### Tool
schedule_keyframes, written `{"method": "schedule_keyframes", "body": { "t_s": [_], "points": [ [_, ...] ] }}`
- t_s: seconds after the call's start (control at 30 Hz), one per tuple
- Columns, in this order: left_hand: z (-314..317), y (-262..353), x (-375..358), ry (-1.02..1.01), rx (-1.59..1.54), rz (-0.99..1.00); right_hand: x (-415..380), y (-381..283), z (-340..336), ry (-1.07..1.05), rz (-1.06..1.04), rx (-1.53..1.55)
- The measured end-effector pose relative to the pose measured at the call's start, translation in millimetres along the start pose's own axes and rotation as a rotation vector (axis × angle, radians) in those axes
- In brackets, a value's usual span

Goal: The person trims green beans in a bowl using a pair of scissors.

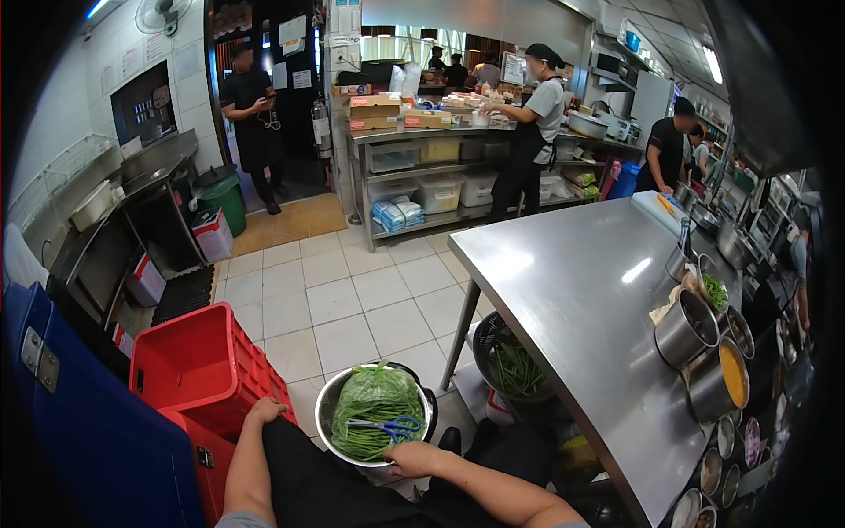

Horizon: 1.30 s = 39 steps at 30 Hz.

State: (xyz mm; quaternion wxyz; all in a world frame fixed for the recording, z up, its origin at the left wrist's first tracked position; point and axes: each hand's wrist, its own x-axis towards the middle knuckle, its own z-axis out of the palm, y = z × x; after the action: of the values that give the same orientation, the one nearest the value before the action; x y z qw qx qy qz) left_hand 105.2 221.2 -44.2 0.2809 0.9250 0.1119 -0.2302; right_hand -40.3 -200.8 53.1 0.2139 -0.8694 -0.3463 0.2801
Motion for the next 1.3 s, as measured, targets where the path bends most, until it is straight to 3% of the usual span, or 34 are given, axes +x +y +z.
{"method": "schedule_keyframes", "body": {
  "t_s": [0.17, 0.47, 1.3],
  "points": [
    [9, -20, 20, 0.028, -0.050, -0.024, -1, -1, 3, 0.001, -0.014, 0.014],
    [-2, 2, -21, 0.139, -0.044, -0.013, 1, 0, 5, -0.007, 0.001, 0.015],
    [-2, -3, -19, 0.112, -0.066, -0.045, 2, -2, 7, -0.027, 0.014, -0.041]
  ]
}}
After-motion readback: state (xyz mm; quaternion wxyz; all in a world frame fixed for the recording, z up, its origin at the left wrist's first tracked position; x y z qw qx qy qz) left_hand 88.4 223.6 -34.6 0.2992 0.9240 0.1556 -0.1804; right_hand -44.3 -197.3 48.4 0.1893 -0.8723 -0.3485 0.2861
